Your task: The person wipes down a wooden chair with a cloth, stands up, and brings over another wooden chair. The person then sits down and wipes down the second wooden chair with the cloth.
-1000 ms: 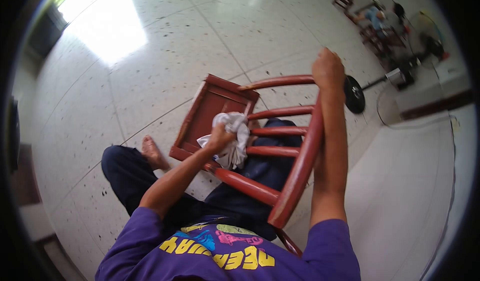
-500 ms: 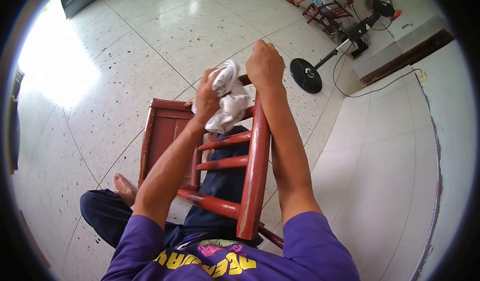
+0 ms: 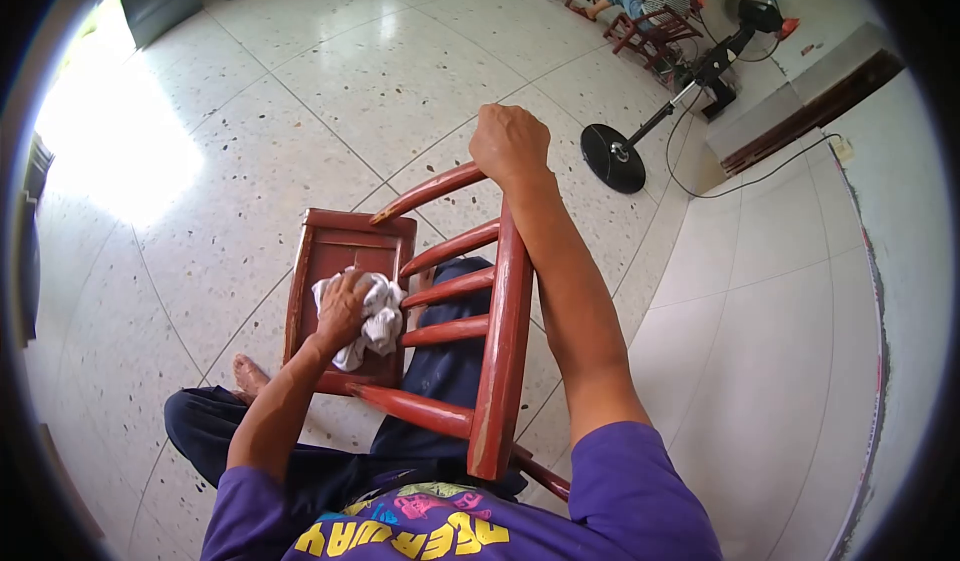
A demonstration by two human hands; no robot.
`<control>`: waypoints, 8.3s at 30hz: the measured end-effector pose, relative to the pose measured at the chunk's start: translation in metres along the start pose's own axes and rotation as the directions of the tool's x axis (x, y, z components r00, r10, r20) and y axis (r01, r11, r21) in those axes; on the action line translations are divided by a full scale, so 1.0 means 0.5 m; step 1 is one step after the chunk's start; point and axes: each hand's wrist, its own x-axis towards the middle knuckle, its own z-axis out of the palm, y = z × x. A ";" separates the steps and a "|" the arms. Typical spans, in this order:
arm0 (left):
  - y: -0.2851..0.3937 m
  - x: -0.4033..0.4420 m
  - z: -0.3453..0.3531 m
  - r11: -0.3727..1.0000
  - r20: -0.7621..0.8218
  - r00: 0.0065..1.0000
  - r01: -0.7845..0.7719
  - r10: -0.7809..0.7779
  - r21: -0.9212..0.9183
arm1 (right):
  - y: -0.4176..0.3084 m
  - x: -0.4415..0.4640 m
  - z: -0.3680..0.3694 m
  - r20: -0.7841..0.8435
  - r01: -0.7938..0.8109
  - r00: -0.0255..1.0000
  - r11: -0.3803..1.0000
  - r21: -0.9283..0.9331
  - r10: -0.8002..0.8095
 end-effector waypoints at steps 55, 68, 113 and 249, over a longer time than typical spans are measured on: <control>0.265 0.047 -0.185 0.469 -0.046 0.988 -0.110 0.147 -0.876 | 0.039 0.025 0.029 0.008 0.182 0.983 0.982 -0.048 -0.182; 0.055 -0.077 -0.105 0.882 0.062 0.943 0.328 -0.327 -0.337 | 0.006 0.015 0.007 0.032 0.134 0.991 0.990 -0.048 -0.132; -0.152 -0.077 -0.052 0.895 -0.488 0.751 0.354 -0.445 -0.272 | 0.074 0.092 0.020 0.341 0.185 0.929 0.979 -0.087 -0.145; -0.158 -0.149 -0.124 0.754 -0.084 0.755 0.629 -0.650 -0.189 | -0.068 -0.218 -0.133 -0.169 0.403 0.803 0.312 0.860 -0.572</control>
